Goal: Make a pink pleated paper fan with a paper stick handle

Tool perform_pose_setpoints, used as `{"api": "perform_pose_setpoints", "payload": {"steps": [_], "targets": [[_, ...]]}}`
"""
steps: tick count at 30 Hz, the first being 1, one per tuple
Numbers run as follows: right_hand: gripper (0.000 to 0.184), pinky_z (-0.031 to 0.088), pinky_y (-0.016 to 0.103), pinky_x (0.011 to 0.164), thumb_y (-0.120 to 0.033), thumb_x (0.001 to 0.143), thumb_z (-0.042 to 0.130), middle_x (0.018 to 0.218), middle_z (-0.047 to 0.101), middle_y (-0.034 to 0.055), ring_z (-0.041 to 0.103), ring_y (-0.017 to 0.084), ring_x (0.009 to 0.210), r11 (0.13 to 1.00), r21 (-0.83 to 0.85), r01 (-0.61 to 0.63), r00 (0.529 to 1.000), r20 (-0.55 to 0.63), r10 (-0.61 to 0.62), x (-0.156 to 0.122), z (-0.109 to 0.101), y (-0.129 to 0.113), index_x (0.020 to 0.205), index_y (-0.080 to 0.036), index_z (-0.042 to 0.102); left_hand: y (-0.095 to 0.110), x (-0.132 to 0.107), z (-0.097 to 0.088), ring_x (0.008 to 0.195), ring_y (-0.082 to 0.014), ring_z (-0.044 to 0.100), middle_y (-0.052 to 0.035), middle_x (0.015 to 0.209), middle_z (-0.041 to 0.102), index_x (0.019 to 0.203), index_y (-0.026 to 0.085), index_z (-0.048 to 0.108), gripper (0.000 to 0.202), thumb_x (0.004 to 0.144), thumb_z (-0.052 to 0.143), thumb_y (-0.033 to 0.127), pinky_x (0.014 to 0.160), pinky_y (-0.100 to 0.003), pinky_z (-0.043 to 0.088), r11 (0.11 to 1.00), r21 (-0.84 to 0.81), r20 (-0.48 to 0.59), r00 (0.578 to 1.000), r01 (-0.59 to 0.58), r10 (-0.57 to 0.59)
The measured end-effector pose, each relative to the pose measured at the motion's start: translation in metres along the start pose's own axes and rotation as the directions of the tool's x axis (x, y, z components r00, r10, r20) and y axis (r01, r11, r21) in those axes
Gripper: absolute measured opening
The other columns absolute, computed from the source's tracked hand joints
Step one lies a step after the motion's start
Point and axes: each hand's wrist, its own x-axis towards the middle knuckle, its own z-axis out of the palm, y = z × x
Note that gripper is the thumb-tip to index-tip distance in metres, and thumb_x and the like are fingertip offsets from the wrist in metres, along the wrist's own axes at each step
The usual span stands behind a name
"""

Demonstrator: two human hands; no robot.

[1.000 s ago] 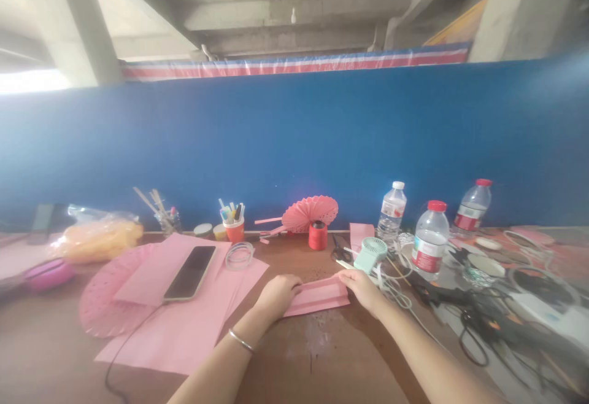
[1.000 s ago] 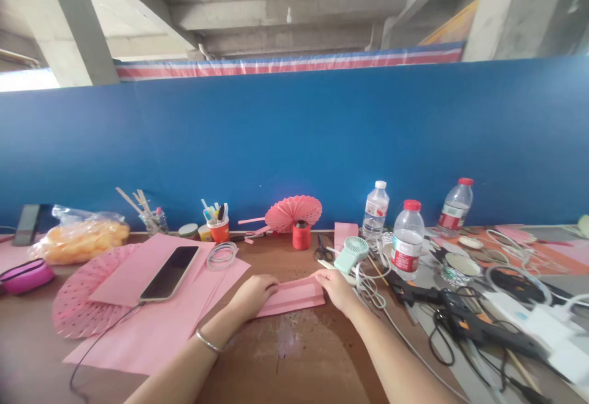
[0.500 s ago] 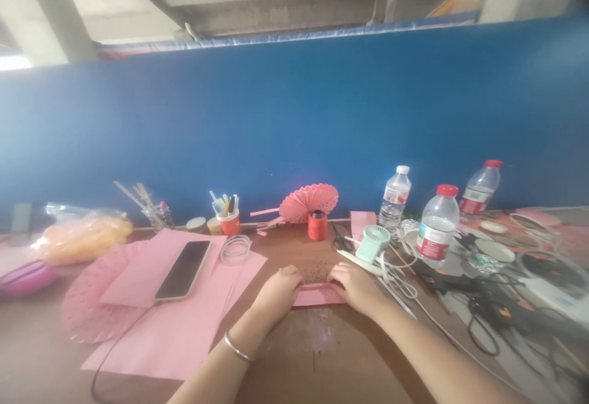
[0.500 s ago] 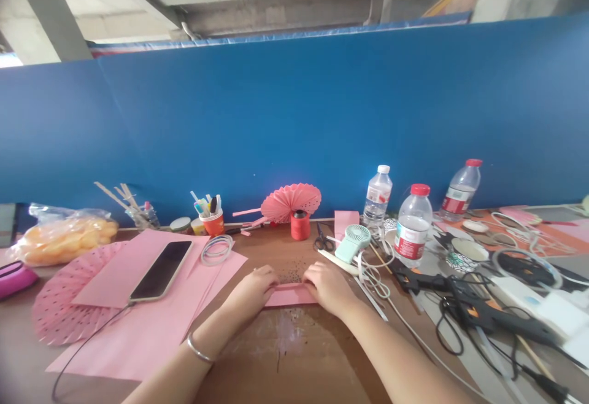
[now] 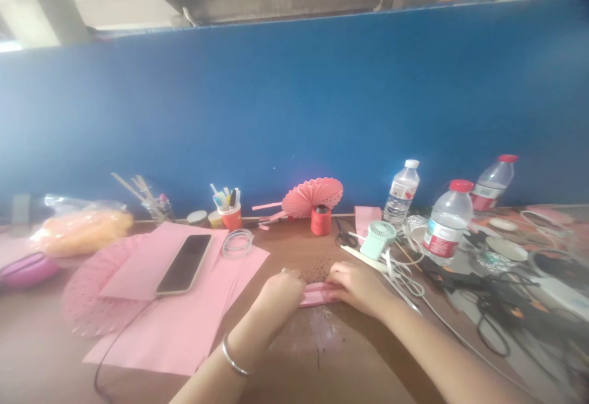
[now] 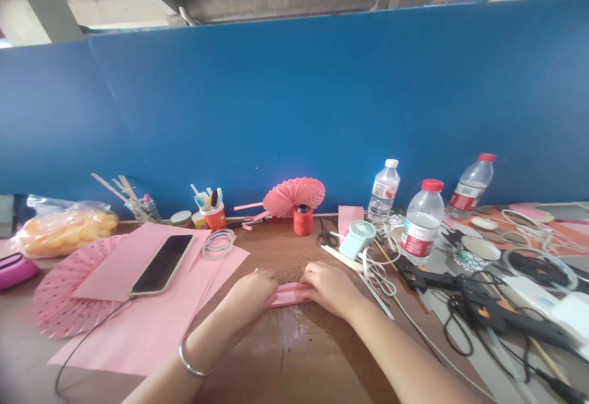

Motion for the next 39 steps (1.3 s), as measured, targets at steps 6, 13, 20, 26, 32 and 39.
{"api": "perform_pose_setpoints", "payload": {"steps": [6,13,20,26,32,39], "targets": [[0.016,0.036,0.025,0.072,-0.019,0.080,0.055,0.084,0.061,0.0014,0.051,0.017,0.084,1.000,-0.006,0.019,0.999,0.033,-0.019,0.001,0.004,-0.006,0.091,-0.024,0.066,0.011,-0.001,-0.006,0.078,-0.0238,0.061,-0.0073,0.083,0.061,0.083,0.016,0.061,0.021,0.071,0.049,0.003,0.062,-0.032,0.049,0.999,0.031,0.021,0.999,0.026,-0.027],[0.018,0.037,0.025,0.071,-0.015,0.078,0.051,0.081,0.061,0.0035,0.053,0.017,0.081,0.999,0.003,-0.051,0.997,0.062,0.051,0.003,0.006,-0.009,0.082,-0.020,0.067,0.022,0.005,-0.004,0.078,-0.0242,0.062,-0.0113,0.082,0.063,0.079,0.011,0.063,0.020,0.073,0.047,0.000,0.066,-0.034,0.050,0.993,0.041,0.064,0.992,0.107,-0.110],[0.017,0.038,0.025,0.072,-0.021,0.079,0.051,0.084,0.062,0.0047,0.055,0.018,0.082,0.996,0.022,-0.090,0.993,0.082,0.088,0.004,-0.003,-0.017,0.087,-0.020,0.067,0.018,0.001,-0.007,0.082,-0.0244,0.060,-0.0097,0.086,0.061,0.083,0.014,0.061,0.019,0.073,0.049,0.004,0.069,-0.035,0.048,0.992,0.005,0.061,0.991,0.122,-0.122],[0.018,0.039,0.025,0.075,-0.022,0.076,0.055,0.089,0.062,0.0048,0.055,0.018,0.085,0.989,0.067,-0.128,0.990,0.069,0.123,0.003,-0.001,-0.016,0.090,-0.018,0.065,0.019,-0.001,-0.014,0.088,-0.0230,0.058,-0.0083,0.093,0.060,0.088,0.017,0.060,0.018,0.074,0.051,0.010,0.070,-0.032,0.046,0.986,-0.041,0.067,0.985,0.160,-0.157],[0.019,0.038,0.025,0.075,-0.018,0.079,0.049,0.084,0.063,0.0041,0.055,0.017,0.084,0.990,0.074,-0.124,0.992,0.031,0.122,0.005,0.011,-0.010,0.084,-0.019,0.067,0.015,-0.001,-0.018,0.089,-0.0225,0.057,-0.0072,0.093,0.061,0.093,0.020,0.060,0.021,0.076,0.048,0.016,0.072,-0.031,0.044,0.979,-0.119,0.079,0.985,0.164,-0.156],[0.016,0.039,0.025,0.072,-0.021,0.076,0.054,0.084,0.063,0.0043,0.055,0.018,0.082,0.993,0.012,-0.116,0.992,0.058,0.115,0.006,0.010,-0.010,0.085,-0.019,0.067,0.009,0.004,-0.009,0.087,-0.0199,0.057,-0.0053,0.091,0.062,0.088,0.021,0.063,0.020,0.077,0.046,0.018,0.072,-0.029,0.043,0.972,-0.163,0.069,0.984,0.172,-0.162]]}}
